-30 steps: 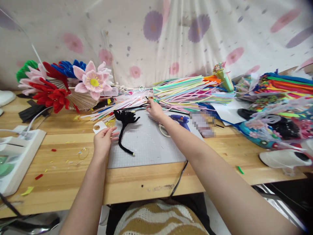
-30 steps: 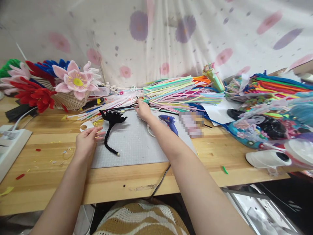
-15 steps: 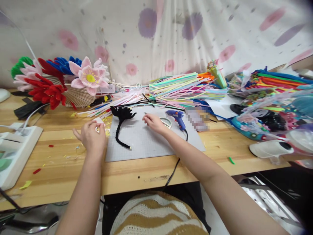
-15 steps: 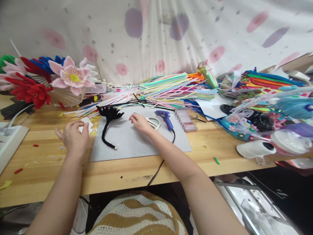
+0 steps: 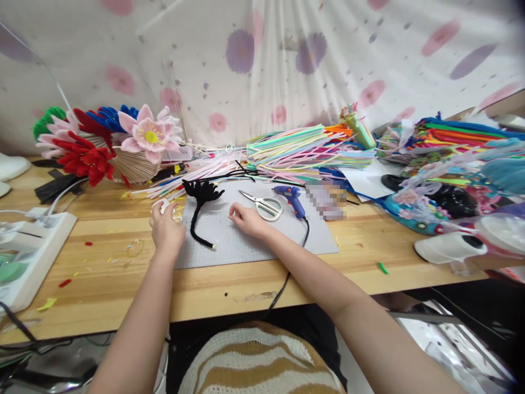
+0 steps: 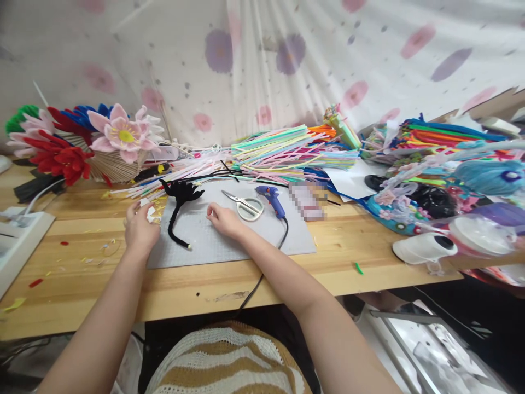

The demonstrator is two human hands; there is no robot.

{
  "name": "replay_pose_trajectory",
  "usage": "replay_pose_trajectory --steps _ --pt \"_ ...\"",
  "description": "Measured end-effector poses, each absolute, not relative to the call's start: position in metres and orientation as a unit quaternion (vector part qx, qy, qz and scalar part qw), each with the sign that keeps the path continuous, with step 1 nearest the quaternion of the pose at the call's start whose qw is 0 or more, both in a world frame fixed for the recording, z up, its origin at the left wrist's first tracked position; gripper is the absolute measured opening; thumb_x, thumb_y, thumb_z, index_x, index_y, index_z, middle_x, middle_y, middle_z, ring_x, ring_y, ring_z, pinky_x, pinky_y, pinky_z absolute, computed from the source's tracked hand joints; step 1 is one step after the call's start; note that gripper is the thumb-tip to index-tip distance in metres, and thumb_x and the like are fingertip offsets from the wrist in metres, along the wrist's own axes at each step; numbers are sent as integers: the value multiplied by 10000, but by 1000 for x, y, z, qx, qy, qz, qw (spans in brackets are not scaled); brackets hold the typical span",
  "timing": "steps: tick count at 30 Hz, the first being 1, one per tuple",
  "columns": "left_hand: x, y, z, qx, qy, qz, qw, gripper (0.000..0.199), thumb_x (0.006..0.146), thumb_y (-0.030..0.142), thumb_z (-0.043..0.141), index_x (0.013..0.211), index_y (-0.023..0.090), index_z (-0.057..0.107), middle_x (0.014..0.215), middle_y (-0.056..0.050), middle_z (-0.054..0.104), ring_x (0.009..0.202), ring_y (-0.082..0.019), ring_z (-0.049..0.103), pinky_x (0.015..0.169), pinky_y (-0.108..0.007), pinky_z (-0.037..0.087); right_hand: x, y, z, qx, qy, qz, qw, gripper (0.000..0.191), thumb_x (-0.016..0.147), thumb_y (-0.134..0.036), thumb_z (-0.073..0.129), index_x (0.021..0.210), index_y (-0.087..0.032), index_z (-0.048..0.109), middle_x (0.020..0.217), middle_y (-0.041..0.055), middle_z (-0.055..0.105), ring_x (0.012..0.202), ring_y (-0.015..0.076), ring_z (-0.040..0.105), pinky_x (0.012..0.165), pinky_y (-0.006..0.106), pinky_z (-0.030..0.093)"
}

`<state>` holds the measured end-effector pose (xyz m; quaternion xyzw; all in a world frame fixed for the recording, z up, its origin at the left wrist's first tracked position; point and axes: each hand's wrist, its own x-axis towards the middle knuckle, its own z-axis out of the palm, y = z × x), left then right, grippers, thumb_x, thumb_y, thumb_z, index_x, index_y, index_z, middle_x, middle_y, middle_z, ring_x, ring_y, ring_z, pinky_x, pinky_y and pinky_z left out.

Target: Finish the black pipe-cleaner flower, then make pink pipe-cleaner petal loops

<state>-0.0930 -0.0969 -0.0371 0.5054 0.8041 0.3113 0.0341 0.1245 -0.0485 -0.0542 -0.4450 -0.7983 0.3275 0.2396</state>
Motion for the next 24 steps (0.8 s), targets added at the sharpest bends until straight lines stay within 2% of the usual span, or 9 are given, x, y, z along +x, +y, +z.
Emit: replay_pose_trajectory --steps 2,4,8,11,13,15,18,21,24 --pt "-92 -93 -40 514 803 301 22 640 570 41 610 1186 203 552 1460 -145 267 1323 -389 247 1042 -538 271 129 -50 -55 -428 -802 332 251 156 829 -188 462 978 -196 504 649 -53 471 601 105 446 613 220 317" --pt "-88 -88 -41 526 793 306 18 627 590 134 662 1200 182 528 1448 -175 292 1344 -390 210 1058 -556 218 133 -50 -58 -401 -805 349 264 219 807 -164 455 1021 -194 490 716 -36 507 652 111 478 649 230 355" --pt "-77 -69 -41 543 772 316 97 460 715 400 608 1101 154 558 1160 -175 584 1085 -310 538 933 -450 389 139 -48 -63 -358 -775 429 295 274 709 -82 408 930 -174 541 895 15 570 749 100 516 712 227 388" --pt "-74 -47 -43 536 780 300 122 404 669 475 642 922 162 607 939 -155 653 916 -306 605 791 -398 439 140 -45 -62 -392 -726 489 282 178 660 -87 352 640 -167 509 646 -20 512 609 96 458 619 215 356" --pt "-74 -35 -45 521 785 295 159 298 646 454 670 727 174 605 738 -121 643 789 -287 615 694 -358 436 141 -44 -60 -410 -709 498 285 158 648 -103 349 539 -173 439 535 -38 417 545 94 399 571 218 319" --pt "-74 -29 -44 489 769 333 244 265 669 415 658 605 174 566 573 -61 572 597 -205 571 577 -301 410 141 -42 -58 -418 -708 488 294 161 652 -104 363 526 -169 440 527 -40 412 547 92 394 570 218 310" --pt "-70 -33 -34 411 668 468 407 267 690 390 654 655 136 577 526 22 472 419 -69 393 413 -201 288 141 -38 -58 -422 -708 482 297 166 683 -104 410 658 -160 564 582 -39 492 566 85 443 568 205 339" --pt "-64 -45 -15 344 551 549 526 306 677 378 698 747 99 592 548 57 406 391 -6 274 347 -141 160 139 -33 -59 -440 -661 539 282 142 752 -163 457 782 -165 596 559 -49 507 463 71 450 469 191 357" --pt "-57 -55 0 296 479 565 604 289 744 360 664 782 84 590 569 47 394 402 5 269 330 -111 176 134 -28 -56 -472 -608 576 274 121 787 -230 498 693 -171 547 472 -63 481 355 66 413 384 196 351"
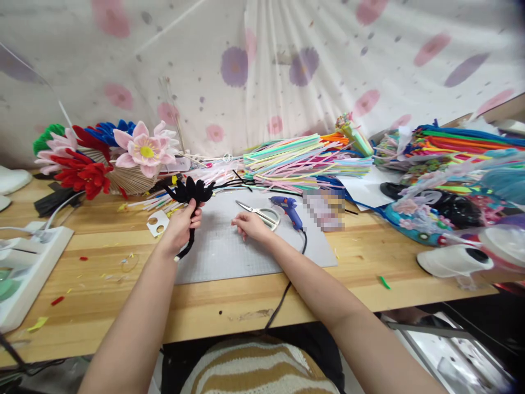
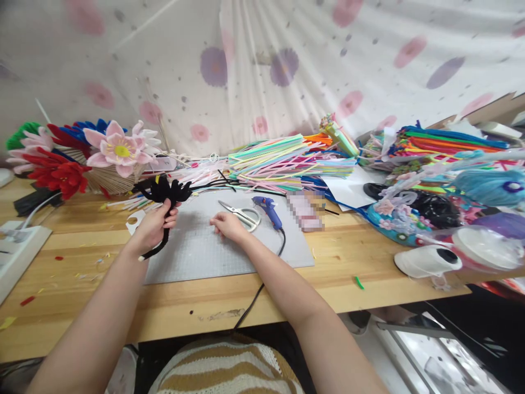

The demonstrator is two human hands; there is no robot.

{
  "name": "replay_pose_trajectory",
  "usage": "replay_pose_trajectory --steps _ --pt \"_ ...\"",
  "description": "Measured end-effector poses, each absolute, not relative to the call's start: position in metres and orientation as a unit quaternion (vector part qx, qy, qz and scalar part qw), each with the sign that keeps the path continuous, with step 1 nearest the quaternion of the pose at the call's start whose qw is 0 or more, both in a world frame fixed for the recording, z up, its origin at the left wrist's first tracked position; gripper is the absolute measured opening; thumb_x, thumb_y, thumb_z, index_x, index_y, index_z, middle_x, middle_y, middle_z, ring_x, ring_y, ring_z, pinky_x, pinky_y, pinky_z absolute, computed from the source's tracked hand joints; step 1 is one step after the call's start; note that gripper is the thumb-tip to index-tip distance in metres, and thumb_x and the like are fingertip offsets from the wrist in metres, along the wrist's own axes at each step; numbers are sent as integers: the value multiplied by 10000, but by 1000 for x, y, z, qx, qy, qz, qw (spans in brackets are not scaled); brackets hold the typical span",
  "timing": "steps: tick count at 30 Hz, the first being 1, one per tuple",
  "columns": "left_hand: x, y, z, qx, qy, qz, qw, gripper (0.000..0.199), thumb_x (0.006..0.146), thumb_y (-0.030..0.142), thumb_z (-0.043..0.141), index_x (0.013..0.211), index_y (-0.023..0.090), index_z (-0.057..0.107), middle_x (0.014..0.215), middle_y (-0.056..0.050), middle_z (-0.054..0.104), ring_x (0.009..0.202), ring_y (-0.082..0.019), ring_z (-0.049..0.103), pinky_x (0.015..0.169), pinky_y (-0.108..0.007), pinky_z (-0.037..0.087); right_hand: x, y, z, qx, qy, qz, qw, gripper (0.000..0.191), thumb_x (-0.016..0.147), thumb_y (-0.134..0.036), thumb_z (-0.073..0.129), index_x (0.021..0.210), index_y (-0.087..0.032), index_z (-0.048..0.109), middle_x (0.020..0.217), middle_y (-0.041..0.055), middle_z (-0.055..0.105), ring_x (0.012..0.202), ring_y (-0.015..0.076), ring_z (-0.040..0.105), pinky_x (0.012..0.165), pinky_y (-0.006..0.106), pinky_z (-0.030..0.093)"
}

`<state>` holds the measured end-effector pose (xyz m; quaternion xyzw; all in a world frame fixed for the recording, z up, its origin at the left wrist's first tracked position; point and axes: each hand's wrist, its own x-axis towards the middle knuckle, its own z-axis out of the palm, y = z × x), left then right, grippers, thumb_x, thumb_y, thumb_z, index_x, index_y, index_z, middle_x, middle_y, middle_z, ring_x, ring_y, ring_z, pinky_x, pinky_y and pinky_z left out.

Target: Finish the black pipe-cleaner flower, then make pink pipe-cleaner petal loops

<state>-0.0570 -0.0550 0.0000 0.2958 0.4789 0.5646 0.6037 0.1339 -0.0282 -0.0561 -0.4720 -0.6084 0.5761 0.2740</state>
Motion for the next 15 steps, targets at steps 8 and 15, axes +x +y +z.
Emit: replay_pose_trajectory --steps 8,15 --pt "-33 -67 -3 223 431 598 638 389 846 457 501 840 80 596 567 26 390 409 -16 292 304 -107 218 119 -21 -48 -466 -615 509 380 377 795 -496 514 576 -196 450 414 -80 378 355 70 381 406 207 314" --pt "-22 -77 -4 181 442 586 655 345 886 384 455 796 77 584 570 32 374 379 6 266 297 -93 202 109 -22 -28 -455 -641 449 424 282 765 -490 561 765 -209 537 485 -92 376 451 74 385 478 199 299"
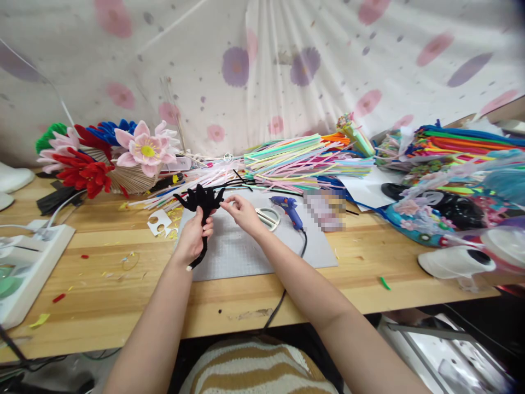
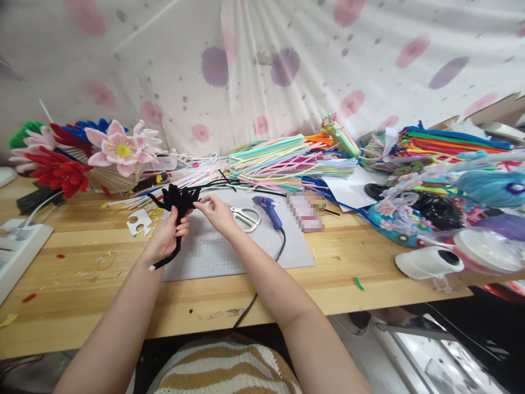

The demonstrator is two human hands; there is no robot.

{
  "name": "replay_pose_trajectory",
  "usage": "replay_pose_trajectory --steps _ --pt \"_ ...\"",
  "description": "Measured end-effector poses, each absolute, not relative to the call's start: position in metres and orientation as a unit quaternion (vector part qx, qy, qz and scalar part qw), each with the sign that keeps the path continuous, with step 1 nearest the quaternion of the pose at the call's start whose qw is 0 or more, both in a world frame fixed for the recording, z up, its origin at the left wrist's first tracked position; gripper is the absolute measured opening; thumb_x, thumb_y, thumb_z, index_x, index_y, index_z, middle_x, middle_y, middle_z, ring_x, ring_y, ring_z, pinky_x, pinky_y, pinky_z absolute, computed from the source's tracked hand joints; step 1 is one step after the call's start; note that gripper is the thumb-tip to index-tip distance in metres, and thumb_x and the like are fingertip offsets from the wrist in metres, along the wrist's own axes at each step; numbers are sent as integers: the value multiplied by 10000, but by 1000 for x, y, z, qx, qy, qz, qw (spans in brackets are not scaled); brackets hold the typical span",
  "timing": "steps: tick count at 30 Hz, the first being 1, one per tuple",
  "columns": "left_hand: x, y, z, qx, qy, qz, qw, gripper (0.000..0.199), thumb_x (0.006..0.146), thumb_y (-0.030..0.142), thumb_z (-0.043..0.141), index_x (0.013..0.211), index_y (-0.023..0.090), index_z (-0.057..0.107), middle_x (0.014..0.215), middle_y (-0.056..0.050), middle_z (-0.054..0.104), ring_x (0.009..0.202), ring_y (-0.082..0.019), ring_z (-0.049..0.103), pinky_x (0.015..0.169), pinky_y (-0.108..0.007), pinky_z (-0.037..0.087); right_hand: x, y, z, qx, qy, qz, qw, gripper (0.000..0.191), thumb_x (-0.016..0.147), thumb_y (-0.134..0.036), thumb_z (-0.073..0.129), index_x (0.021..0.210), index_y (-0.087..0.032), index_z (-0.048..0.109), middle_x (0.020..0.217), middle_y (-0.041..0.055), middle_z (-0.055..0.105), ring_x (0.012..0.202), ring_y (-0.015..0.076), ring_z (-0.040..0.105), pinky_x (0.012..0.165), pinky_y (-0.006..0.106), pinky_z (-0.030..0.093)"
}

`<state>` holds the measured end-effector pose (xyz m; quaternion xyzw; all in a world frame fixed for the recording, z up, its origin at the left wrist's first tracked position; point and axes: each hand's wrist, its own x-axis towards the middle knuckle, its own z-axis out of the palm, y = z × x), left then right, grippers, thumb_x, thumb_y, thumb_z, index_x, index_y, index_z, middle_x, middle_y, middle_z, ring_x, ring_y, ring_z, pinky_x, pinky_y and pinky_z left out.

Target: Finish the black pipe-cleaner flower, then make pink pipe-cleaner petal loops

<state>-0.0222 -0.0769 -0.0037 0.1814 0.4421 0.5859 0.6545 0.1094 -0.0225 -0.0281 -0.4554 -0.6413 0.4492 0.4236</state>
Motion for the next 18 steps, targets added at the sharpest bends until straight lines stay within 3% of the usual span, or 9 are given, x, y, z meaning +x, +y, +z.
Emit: replay_pose_trajectory --steps 7,13,18 --pt "-18 -79 1 169 455 588 647 212 853 269 542 758 83 580 574 20 414 398 5 307 299 -81 205 106 -3 -32 -493 -610 457 419 232 786 -381 546 662 -193 492 499 -76 383 466 80 372 486 210 296" --pt "-13 -76 -8 222 543 610 532 188 771 256 633 693 101 559 574 19 468 431 -14 375 316 -98 229 110 -31 -18 -489 -721 291 395 159 847 -342 500 797 -216 585 578 -37 509 598 121 503 599 232 348" --pt "-5 -76 -9 281 589 586 481 190 766 267 609 673 124 526 563 34 464 429 -36 409 306 -126 247 97 -41 -1 -464 -819 149 302 173 888 -295 458 947 -246 613 856 34 667 824 180 597 691 268 369"
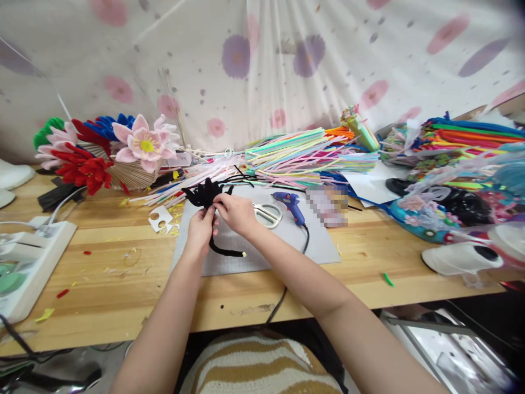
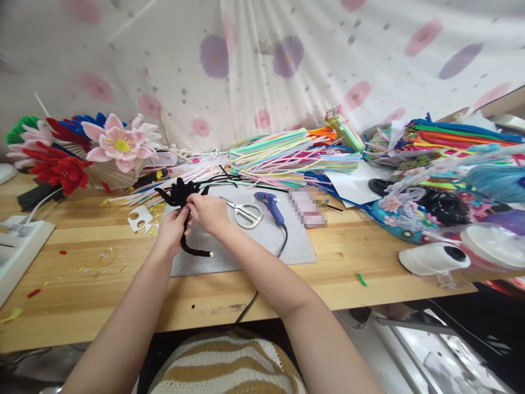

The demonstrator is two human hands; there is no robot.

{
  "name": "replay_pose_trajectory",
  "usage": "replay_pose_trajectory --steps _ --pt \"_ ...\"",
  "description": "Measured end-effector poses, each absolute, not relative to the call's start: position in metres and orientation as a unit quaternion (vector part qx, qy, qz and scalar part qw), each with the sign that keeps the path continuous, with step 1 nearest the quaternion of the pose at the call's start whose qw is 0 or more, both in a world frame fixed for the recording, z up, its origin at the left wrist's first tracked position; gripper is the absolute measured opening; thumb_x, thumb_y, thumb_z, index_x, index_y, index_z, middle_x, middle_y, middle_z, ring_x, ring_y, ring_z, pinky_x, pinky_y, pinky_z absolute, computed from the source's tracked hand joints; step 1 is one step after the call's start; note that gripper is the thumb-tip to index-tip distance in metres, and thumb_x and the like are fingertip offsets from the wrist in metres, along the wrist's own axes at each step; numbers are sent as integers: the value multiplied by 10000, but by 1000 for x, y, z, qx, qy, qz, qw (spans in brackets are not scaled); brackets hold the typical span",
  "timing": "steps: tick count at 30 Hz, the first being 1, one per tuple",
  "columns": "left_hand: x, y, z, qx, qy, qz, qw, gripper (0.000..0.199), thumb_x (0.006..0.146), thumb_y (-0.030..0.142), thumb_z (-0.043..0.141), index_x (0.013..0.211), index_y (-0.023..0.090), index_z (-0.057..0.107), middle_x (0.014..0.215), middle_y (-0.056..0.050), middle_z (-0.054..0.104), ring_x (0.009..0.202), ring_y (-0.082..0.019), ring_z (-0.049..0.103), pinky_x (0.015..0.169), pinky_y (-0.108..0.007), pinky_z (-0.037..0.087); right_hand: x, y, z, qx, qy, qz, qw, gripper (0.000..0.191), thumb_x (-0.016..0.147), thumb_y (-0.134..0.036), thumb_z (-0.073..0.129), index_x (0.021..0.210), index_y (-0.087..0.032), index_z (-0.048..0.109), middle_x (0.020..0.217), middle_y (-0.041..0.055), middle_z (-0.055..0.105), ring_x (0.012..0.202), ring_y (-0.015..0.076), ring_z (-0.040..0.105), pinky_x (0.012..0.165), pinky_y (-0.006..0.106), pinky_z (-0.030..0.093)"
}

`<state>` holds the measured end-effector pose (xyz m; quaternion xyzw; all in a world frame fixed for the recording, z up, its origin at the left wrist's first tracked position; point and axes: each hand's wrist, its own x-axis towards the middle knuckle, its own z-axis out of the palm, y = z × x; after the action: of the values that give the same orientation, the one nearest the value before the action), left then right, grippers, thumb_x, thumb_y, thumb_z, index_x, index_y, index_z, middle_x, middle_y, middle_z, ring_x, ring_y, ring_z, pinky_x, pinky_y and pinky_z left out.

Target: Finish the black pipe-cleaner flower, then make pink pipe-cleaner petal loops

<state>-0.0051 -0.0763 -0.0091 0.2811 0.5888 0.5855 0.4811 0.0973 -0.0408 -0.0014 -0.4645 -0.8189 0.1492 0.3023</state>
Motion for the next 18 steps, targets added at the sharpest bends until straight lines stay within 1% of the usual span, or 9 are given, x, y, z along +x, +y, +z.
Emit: replay_pose_trajectory --steps 2,5,12,15,18 --pt "-3 -78 -7 278 597 579 480 193 763 272 609 673 131 513 564 40 460 414 -37 412 296 -134 243 94 -37 0 -482 -823 129 273 191 895 -300 456 990 -237 610 910 61 675 855 202 602 698 284 374" --pt "-2 -79 -5 269 601 579 481 207 756 273 614 656 136 496 552 47 450 392 -34 396 289 -140 229 92 -34 1 -500 -819 119 255 212 904 -311 450 1024 -227 603 926 74 680 865 215 607 696 293 379" --pt "0 -80 -6 271 604 588 465 195 783 250 575 650 142 481 530 57 445 377 -32 397 287 -140 245 89 -35 -1 -486 -833 101 245 243 924 -267 382 1029 -190 587 923 78 690 864 201 622 670 274 366" --pt "1 -81 -5 267 605 591 463 195 773 256 586 654 139 485 528 59 449 376 -33 402 286 -139 243 88 -34 -4 -477 -837 84 253 224 902 -249 406 1018 -175 583 901 65 688 850 183 620 661 255 356" --pt "1 -81 -6 263 608 588 464 197 782 243 571 644 136 479 523 57 450 375 -34 402 286 -140 238 93 -28 -4 -497 -811 80 298 218 895 -254 414 985 -171 594 819 41 674 791 158 610 659 240 348"
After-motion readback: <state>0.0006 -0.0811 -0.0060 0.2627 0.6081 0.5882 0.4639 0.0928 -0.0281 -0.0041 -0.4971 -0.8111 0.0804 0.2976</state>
